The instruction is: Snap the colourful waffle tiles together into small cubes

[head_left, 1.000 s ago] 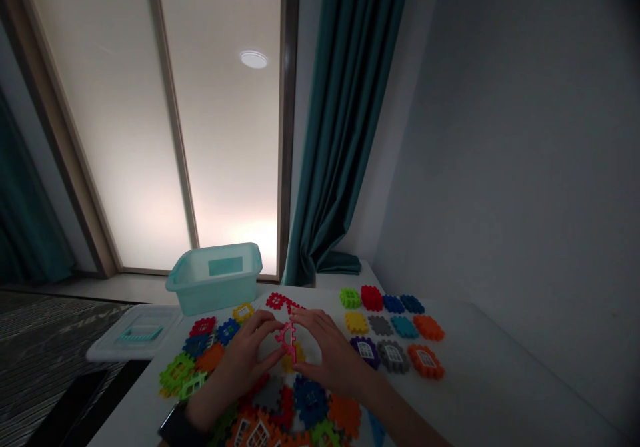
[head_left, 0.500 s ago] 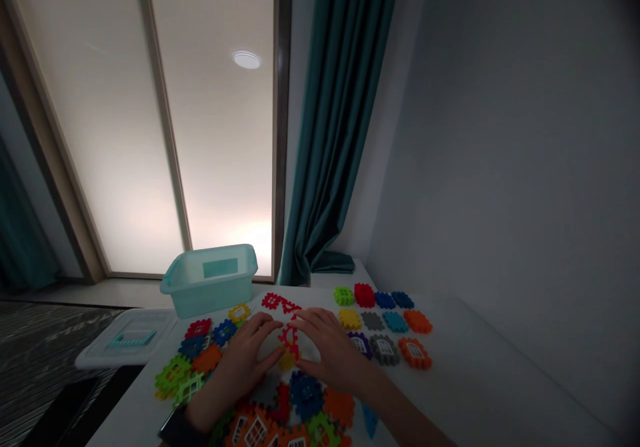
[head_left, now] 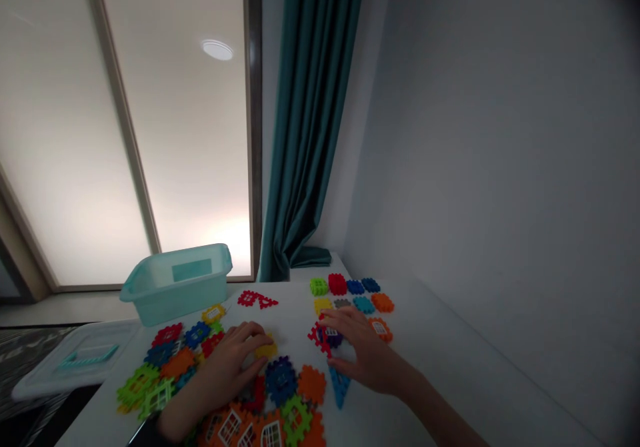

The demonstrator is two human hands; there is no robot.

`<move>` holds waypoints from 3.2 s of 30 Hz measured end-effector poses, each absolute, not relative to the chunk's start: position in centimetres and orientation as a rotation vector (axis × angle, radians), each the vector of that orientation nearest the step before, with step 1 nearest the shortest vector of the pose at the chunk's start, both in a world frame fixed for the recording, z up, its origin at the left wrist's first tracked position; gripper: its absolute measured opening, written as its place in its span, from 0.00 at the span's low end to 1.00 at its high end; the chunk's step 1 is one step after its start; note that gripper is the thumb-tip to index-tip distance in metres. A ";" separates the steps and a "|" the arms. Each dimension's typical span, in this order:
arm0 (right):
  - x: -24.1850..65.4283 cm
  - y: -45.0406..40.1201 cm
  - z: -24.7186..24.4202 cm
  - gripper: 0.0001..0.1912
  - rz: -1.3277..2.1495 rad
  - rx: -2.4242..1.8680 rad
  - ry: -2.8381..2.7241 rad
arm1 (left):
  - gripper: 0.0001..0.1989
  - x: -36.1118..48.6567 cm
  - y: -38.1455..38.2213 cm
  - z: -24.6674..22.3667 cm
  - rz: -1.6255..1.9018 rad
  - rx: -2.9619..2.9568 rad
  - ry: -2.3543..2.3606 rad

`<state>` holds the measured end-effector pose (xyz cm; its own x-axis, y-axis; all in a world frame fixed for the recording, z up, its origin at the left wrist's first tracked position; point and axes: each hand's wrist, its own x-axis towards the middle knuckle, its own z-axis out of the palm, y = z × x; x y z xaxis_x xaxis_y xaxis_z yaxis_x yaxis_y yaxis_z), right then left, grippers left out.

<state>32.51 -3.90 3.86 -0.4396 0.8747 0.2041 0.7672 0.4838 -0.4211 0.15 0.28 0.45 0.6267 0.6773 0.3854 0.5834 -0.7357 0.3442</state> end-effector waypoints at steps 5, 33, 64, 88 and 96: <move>35.9 -6.4 2.7 0.30 0.415 -1.461 -2.312 | 0.14 0.2 0.6 -0.5 0.640 2.694 0.964; 39.0 -10.7 -4.3 0.29 0.416 -1.786 -2.092 | 0.13 -0.1 1.2 -1.8 0.623 2.750 0.960; 37.1 -13.8 -4.8 0.26 0.253 -1.825 -2.113 | 0.18 14.1 -1.6 2.3 0.356 3.038 0.512; 37.4 -13.9 -4.8 0.34 0.296 -1.861 -2.144 | 0.32 15.0 -0.6 -0.4 0.263 3.002 0.449; 38.2 -14.0 -4.5 0.38 0.385 -1.818 -2.207 | 0.33 14.9 -0.8 -0.1 0.225 2.977 0.472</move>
<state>38.21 -13.97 -4.54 -0.1860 0.9821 0.0291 0.9143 0.1839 -0.3609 14.86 -0.80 -0.06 0.9403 0.3156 0.1273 0.2979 -0.9443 0.1401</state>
